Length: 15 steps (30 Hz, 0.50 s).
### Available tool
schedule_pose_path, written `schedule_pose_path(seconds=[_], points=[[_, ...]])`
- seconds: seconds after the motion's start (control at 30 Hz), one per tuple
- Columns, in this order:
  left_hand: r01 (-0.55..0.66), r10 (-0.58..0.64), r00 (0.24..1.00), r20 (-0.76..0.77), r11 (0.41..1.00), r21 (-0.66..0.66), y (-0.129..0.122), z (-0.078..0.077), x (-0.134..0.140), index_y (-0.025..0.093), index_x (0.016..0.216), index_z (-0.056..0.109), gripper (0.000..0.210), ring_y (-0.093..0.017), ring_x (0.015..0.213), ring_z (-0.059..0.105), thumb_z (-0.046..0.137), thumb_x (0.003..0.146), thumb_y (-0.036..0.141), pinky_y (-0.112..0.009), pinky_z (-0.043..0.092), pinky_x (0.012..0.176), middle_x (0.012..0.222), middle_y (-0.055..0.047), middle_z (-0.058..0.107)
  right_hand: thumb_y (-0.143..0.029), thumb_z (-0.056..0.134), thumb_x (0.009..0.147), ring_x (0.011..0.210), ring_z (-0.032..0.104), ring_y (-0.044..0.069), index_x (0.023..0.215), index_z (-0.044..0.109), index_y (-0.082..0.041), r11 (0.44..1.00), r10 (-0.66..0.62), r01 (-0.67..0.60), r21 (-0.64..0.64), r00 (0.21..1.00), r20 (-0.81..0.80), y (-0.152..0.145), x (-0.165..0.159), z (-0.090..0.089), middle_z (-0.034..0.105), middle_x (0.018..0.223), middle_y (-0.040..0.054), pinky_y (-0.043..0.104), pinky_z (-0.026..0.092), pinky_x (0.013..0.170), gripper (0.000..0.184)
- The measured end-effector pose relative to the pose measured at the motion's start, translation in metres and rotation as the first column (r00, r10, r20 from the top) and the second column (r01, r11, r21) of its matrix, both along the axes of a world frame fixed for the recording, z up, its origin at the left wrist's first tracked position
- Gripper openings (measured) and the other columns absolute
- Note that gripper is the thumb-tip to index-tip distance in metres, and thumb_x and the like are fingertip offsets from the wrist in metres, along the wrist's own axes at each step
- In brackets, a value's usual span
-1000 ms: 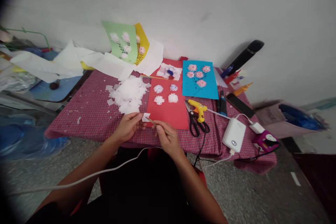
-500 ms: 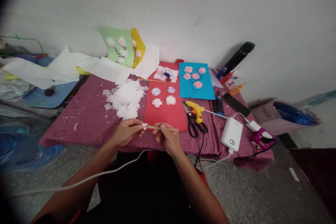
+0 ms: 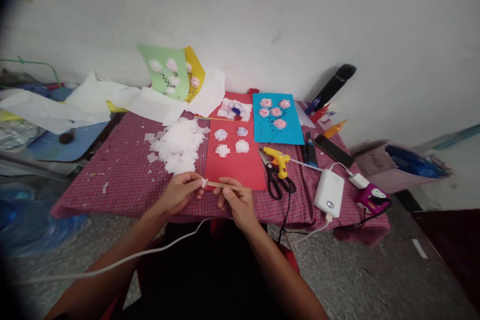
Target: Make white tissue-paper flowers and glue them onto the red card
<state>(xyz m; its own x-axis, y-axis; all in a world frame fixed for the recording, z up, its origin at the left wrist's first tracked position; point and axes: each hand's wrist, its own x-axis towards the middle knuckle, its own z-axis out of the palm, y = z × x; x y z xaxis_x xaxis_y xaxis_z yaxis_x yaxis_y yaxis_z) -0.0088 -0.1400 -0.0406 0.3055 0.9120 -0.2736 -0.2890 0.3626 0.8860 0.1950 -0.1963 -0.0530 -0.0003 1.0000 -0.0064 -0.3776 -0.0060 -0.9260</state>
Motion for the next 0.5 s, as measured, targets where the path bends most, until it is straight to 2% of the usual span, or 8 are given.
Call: schedule_pose_path(seconds=[0.1, 0.27, 0.37, 0.5], points=[[-0.012, 0.016, 0.999, 0.046, 0.997, -0.082, 0.001, 0.002, -0.001, 0.012, 0.083, 0.073, 0.042, -0.012, 0.059, 0.065, 0.099, 0.064, 0.040, -0.023, 0.052, 0.056, 0.071, -0.003, 0.072, -0.040, 0.081, 0.092, 0.055, 0.062, 0.013, 0.114, 0.075, -0.023, 0.996, -0.093, 0.093, 0.013, 0.995, 0.019, -0.002, 0.005, 0.003, 0.079, 0.085, 0.0026, 0.028, 0.050, 0.055, 0.028], [0.002, 0.002, 0.999, 0.035, 0.995, -0.105, 0.002, 0.004, -0.001, 0.012, 0.084, 0.073, 0.041, -0.013, 0.061, 0.066, 0.099, 0.064, 0.038, -0.023, 0.052, 0.055, 0.069, -0.003, 0.071, -0.046, 0.080, 0.091, 0.052, 0.060, 0.014, 0.094, 0.075, -0.021, 0.979, -0.204, 0.205, 0.016, 0.961, 0.187, -0.006, 0.009, 0.005, 0.077, 0.074, 0.0034, 0.029, 0.049, 0.053, 0.026], [0.025, -0.023, 0.999, 0.024, 0.996, -0.089, 0.001, 0.004, -0.001, 0.012, 0.084, 0.074, 0.039, -0.012, 0.061, 0.065, 0.098, 0.066, 0.038, -0.023, 0.051, 0.056, 0.071, -0.003, 0.072, -0.046, 0.079, 0.091, 0.053, 0.059, 0.013, 0.086, 0.075, -0.021, 0.979, -0.200, 0.202, 0.009, 0.958, 0.207, -0.007, 0.011, 0.005, 0.076, 0.073, 0.0030, 0.028, 0.047, 0.055, 0.026], [0.056, -0.057, 0.998, -0.016, 0.998, -0.026, 0.000, 0.001, -0.003, 0.013, 0.083, 0.074, 0.036, -0.012, 0.062, 0.065, 0.094, 0.071, 0.039, -0.023, 0.051, 0.057, 0.073, -0.003, 0.073, -0.048, 0.078, 0.089, 0.050, 0.052, 0.012, 0.076, 0.072, -0.020, 0.984, -0.098, 0.133, -0.117, 0.958, 0.270, -0.006, 0.022, 0.010, 0.071, 0.068, 0.0014, 0.027, 0.040, 0.051, 0.031]])
